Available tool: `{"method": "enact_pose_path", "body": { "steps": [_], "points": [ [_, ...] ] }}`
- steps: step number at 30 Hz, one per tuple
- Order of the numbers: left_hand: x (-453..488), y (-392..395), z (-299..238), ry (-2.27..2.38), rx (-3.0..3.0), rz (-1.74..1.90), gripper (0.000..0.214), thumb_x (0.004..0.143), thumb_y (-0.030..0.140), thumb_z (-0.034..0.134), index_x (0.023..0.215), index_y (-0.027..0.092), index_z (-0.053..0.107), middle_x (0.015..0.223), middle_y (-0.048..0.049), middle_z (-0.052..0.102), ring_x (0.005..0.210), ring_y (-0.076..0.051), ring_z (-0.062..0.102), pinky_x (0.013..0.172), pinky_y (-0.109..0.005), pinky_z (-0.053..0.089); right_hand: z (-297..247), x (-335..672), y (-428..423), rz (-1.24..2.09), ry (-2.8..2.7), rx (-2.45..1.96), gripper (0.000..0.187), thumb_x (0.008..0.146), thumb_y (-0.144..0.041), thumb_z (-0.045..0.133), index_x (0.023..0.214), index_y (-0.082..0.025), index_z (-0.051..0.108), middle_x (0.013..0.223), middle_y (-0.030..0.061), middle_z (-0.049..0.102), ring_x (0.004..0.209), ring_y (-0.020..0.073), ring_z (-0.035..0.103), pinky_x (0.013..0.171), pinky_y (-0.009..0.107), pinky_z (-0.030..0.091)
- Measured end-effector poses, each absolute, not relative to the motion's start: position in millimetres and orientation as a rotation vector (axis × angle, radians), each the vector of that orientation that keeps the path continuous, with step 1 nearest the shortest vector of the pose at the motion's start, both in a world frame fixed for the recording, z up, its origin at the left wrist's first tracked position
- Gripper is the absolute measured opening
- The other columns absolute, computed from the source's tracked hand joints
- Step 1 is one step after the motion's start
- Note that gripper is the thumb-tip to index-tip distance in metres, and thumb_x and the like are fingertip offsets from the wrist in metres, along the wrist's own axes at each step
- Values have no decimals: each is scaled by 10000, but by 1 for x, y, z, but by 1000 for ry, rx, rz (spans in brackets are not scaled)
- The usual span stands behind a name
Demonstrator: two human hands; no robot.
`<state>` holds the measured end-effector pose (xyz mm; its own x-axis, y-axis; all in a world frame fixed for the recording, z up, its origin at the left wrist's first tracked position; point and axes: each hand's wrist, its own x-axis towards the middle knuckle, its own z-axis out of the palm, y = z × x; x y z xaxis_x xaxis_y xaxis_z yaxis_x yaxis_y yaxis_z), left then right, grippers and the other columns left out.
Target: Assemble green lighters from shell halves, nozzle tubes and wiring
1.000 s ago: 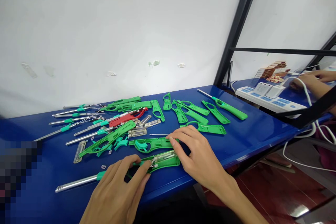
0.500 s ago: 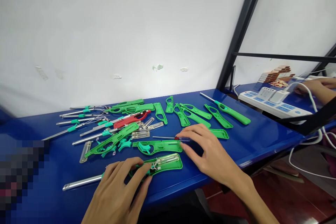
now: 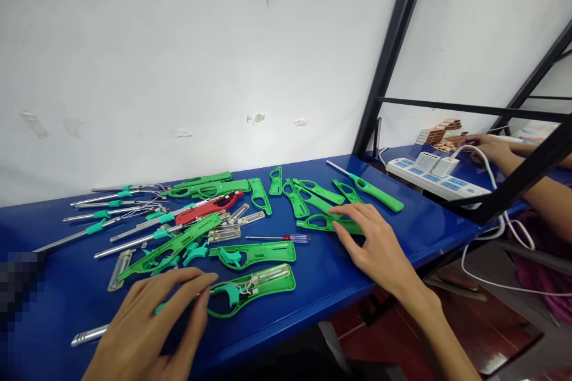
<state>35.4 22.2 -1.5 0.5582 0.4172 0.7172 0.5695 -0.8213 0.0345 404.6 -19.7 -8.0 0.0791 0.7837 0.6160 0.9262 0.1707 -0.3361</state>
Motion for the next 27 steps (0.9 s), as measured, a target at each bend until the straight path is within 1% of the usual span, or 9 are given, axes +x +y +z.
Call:
{"method": "enact_pose_path", "body": {
  "steps": [2,5,8,10,15,18,24,27],
  "points": [
    [31,28,0,-870,-2526,-1178,221,1053,135,584,1253,186,663,1135,-74,671,1024,-215,641,956,-372,473,-11,413,-23,-232,-1739,-1663,244,1041,-411,639,1250,-309,710,1214,64,750,1172,329,669,1020,524,504],
    [26,33,1,-909,-2470,-1251,190,1066,166,573,1215,202,684,1111,-57,675,984,-198,643,927,-343,474,-14,416,-26,-199,-1752,-1693,295,1025,-440,661,1290,-321,714,1227,59,761,1170,335,680,1042,543,494],
    [25,34,1,-929,-2476,-1272,185,1069,182,565,1199,220,691,1109,-46,680,973,-191,644,900,-324,480,-15,415,-24,-167,-1765,-1706,268,1025,-447,655,1249,-328,741,1198,47,779,1126,325,702,1041,534,500],
    [24,34,0,-928,-2483,-1278,183,1066,182,569,1198,222,691,1102,-44,682,977,-192,645,911,-326,482,-15,414,-23,-154,-1764,-1715,256,1024,-453,652,1226,-329,749,1192,40,783,1116,321,709,1049,532,498],
    [25,32,-2,-920,-2508,-1258,179,1061,181,583,1199,227,687,1108,-43,682,989,-192,651,935,-334,483,-16,416,-23,-146,-1742,-1723,275,1024,-475,646,1227,-318,743,1216,50,777,1172,329,685,1058,523,499],
    [25,32,-2,-925,-2529,-1252,185,1058,178,584,1206,228,683,1107,-43,684,1000,-197,652,921,-335,492,-17,417,-23,-143,-1728,-1730,293,1012,-495,660,1234,-322,743,1237,53,776,1193,345,669,1052,541,495],
    [25,31,-1,-888,-2540,-1281,172,1055,163,576,1176,217,685,1089,-49,680,991,-194,650,919,-332,498,-15,418,-22,-98,-1709,-1722,288,986,-557,684,1111,-317,781,1134,51,811,1113,345,704,997,531,519],
    [25,31,-1,-901,-2539,-1275,175,1054,167,582,1186,220,683,1102,-50,684,1002,-193,652,925,-330,506,-15,418,-21,-76,-1688,-1718,321,975,-590,688,1116,-318,782,1143,54,813,1116,347,712,997,530,530]
  ]
}}
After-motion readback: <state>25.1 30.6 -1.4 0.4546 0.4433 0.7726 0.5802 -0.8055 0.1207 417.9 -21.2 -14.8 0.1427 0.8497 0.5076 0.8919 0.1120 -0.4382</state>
